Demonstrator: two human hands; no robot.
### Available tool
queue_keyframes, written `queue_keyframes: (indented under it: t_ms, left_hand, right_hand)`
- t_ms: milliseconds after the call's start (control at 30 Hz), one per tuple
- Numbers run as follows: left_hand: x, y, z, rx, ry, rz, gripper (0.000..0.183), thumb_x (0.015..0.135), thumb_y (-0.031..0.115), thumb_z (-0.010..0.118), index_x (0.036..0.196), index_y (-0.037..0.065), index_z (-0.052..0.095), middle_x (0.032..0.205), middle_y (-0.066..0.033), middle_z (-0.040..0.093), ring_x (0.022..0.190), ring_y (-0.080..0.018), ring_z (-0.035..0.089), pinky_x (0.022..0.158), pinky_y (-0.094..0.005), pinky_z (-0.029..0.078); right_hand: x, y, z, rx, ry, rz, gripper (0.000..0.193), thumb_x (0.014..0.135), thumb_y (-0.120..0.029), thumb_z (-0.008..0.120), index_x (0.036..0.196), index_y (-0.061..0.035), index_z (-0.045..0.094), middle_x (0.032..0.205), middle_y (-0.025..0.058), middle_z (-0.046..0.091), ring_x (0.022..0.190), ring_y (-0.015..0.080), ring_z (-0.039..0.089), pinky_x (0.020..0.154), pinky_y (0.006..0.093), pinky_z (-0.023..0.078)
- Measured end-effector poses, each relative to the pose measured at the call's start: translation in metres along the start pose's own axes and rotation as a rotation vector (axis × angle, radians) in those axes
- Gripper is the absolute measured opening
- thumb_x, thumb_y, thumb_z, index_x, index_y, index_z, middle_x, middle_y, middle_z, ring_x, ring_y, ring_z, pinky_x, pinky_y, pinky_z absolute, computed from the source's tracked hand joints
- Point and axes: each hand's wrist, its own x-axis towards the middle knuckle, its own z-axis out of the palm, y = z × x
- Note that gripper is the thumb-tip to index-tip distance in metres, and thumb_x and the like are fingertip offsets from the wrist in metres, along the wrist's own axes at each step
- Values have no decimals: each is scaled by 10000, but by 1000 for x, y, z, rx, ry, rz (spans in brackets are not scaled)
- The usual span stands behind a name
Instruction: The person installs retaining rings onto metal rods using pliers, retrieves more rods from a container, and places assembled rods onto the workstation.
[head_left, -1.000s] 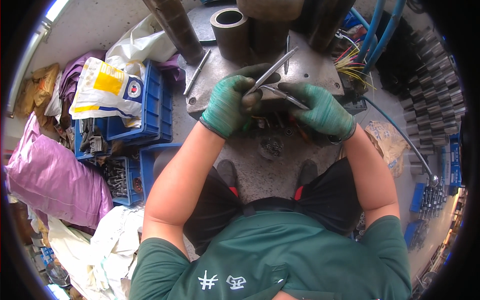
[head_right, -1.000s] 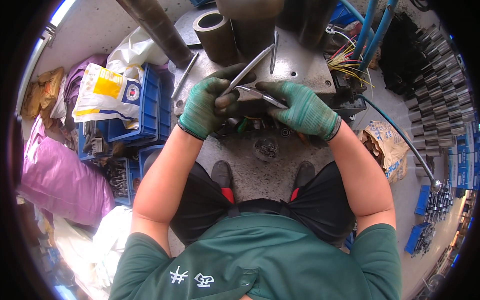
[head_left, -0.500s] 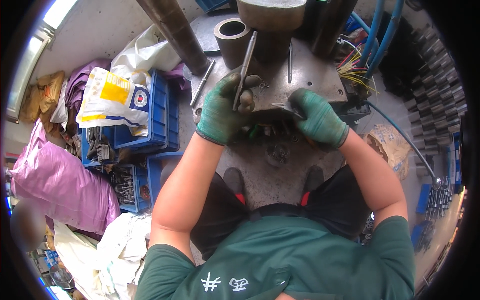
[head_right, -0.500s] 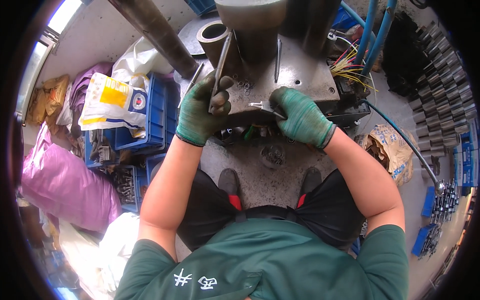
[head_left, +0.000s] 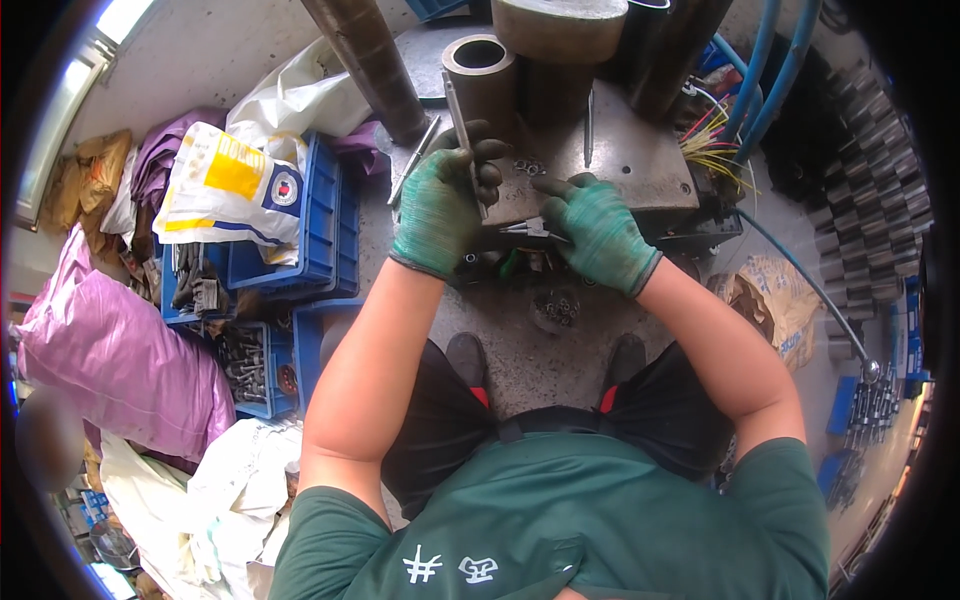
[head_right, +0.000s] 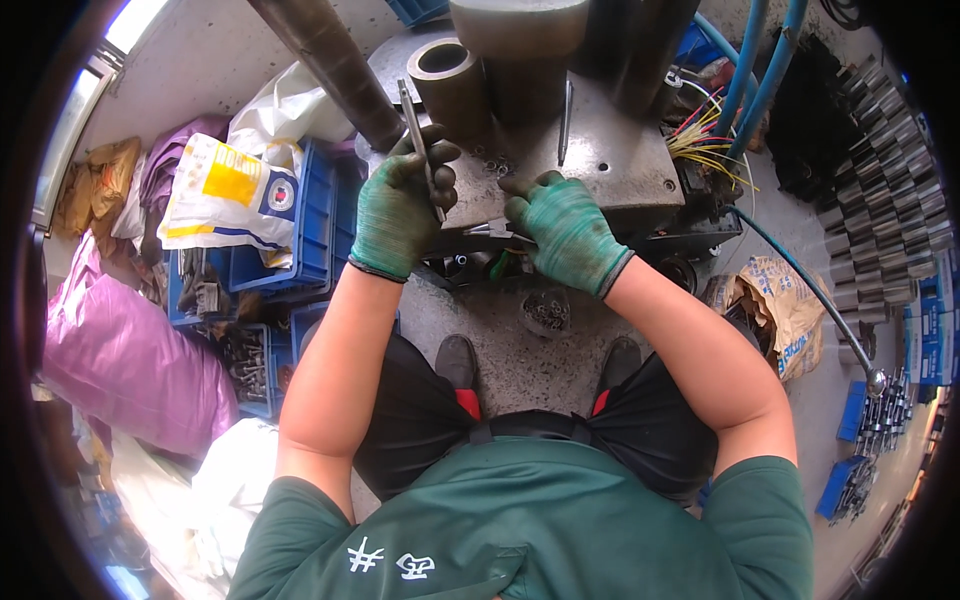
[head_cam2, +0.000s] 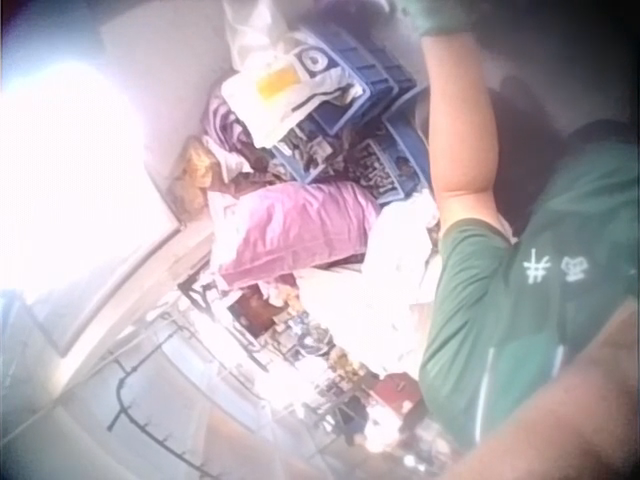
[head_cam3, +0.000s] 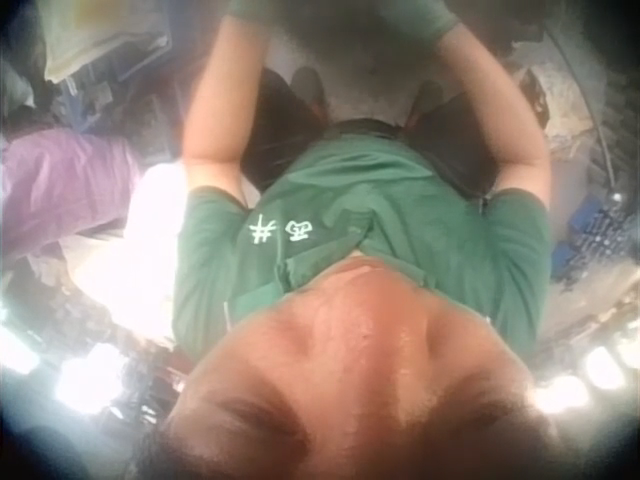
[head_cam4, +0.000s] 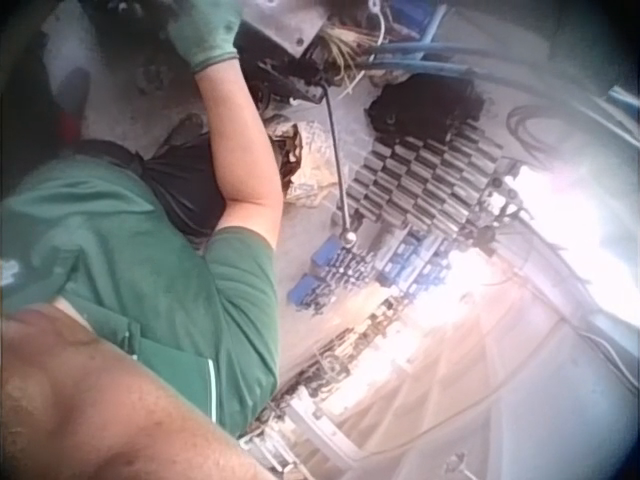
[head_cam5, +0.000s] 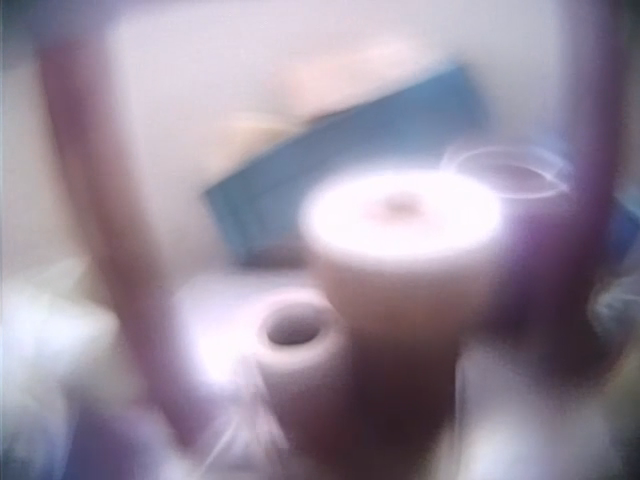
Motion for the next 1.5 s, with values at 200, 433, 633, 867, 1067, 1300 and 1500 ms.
queue_keyframes:
  t_ms: [200,433,633,867,1067,1300,1500]
  left_hand:
    - [2,-7,4,109,72,14,402,960,155,548,1337,26,594,1017,-143,727,707,-155,617,597,-274,479]
    - [4,-13,8,244,148,14,349,998,156,508,1316,42,596,998,-136,730,690,-130,598,584,-248,470]
    - [-4,-41,23,522,124,7,330,945,30,631,1274,10,623,1034,-96,709,799,-140,640,733,-273,556]
    - [-5,-62,36,505,24,-4,271,1000,83,695,1256,11,643,1108,-62,694,1013,-148,665,892,-289,571]
    - [-6,-67,43,431,20,-35,257,1007,110,708,1241,14,655,1098,-57,698,994,-137,663,882,-282,570]
    - [-1,-56,38,550,101,25,182,1010,104,675,1173,24,664,963,-34,672,834,-109,621,728,-273,544]
    - [3,-36,31,267,281,-90,131,978,140,657,1084,63,653,885,-32,650,659,-89,546,539,-233,442]
  right_hand:
    - [0,1,7,-29,25,9,280,751,-207,814,992,-93,726,1036,93,722,974,319,673,874,446,537]
    - [-6,9,17,361,349,123,188,814,-52,775,969,-69,670,912,81,691,838,260,661,789,387,545]
    - [-4,-1,-17,1300,335,590,206,914,-41,742,1096,-40,645,957,17,660,902,101,623,816,272,527]
    - [-6,2,-21,1612,324,756,303,913,-53,735,1185,-16,607,1003,42,649,890,133,627,819,285,544]
    - [-6,-1,-29,1559,295,807,403,937,-76,713,1305,19,580,1039,63,655,911,130,641,789,276,554]
    - [-4,5,-29,1659,218,867,657,909,-96,731,1480,77,455,1106,101,649,963,167,646,853,297,552]
    - [-14,12,-28,1059,157,610,679,812,-36,706,1470,-28,540,1137,126,663,1082,237,637,970,391,529]
